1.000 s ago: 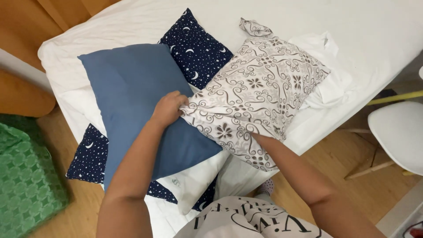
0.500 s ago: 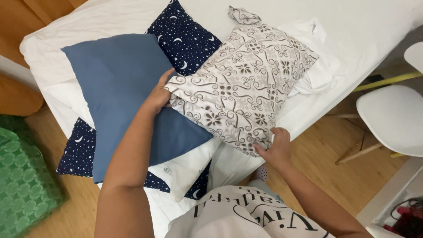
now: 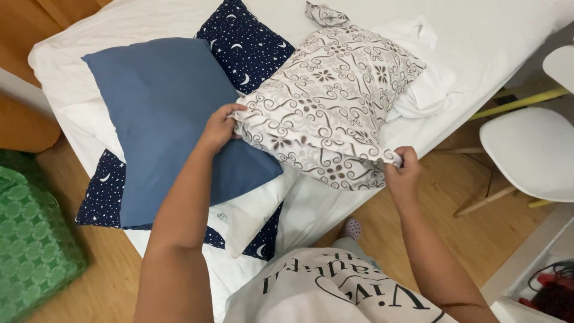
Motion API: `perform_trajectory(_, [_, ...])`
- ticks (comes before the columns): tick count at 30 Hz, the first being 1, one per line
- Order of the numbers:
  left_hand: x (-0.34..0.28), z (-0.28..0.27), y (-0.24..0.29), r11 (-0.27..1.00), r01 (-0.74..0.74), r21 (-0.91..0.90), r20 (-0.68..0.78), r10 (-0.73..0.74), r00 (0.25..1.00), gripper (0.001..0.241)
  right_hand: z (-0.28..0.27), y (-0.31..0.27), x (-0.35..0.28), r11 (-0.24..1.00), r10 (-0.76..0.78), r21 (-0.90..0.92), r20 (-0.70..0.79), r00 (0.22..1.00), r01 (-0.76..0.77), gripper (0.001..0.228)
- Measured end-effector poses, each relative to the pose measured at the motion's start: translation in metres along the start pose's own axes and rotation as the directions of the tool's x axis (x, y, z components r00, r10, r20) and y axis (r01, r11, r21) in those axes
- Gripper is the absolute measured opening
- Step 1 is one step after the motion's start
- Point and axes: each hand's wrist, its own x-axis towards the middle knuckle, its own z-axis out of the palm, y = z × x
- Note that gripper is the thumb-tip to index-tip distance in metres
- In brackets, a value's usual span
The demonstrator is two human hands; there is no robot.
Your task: The person puts a pillow into a patterned pillowcase on a bed. They insert the pillow, pull the fabric over the corners, and smooth the case to fit the pillow.
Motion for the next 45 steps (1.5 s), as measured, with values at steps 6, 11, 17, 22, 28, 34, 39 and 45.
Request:
perform_trajectory(6, [0.014,0.004,0.020,0.844,-0.192,-0.501,-0.226,0.086,0.970,0.032,0.022,0.049,-0.057,0.811,-0.276,-0.407,0.366,0.889,0.420,0.049])
perform_trajectory(11, [0.041,-0.005,0.022,0.750,-0.339,-0.568,-0.345,0.157,0.925,0.029,0.052,0.024,-0.092,0.790,0.212,-0.570,0.600,0.772,0.226,0.039])
perform_trajectory(17, [0.059,-0.021,0.076,0.608,-0.495,-0.621,-0.331,0.369,0.868,0.030,0.079,0.024,-0.100,0.764,-0.296,-0.058,0.853,0.430,0.642,0.028])
perform_trajectory(22, [0.077,-0.047,0.046,0.587,-0.544,-0.600,-0.471,0.290,0.833,0.025,0.084,-0.007,-0.077,0.807,-0.259,0.029,0.915,0.310,0.590,0.021])
perform_trajectory(28, [0.033,-0.029,0.028,0.942,0.067,0.328,-0.870,0.274,0.409,0.026,0.105,0.000,-0.030,0.920,-0.165,-0.111,0.760,0.629,0.376,0.037])
perform_trajectory(34, [-0.010,0.063,0.069,0.528,-0.073,0.846,-0.391,0.706,0.590,0.060,0.141,-0.039,-0.017,0.798,-0.315,-0.150,0.722,0.616,0.584,0.109])
perform_trajectory(39, [0.023,0.097,0.021,0.979,0.035,0.199,-0.839,0.152,0.522,0.123,0.164,-0.023,-0.025,0.713,0.184,-0.502,0.808,0.560,0.489,0.120])
perform_trajectory(45, [0.042,0.115,-0.039,0.968,0.100,-0.230,-0.740,-0.240,0.628,0.110,0.167,-0.049,-0.022,0.735,0.253,-0.584,0.708,0.659,0.344,0.109])
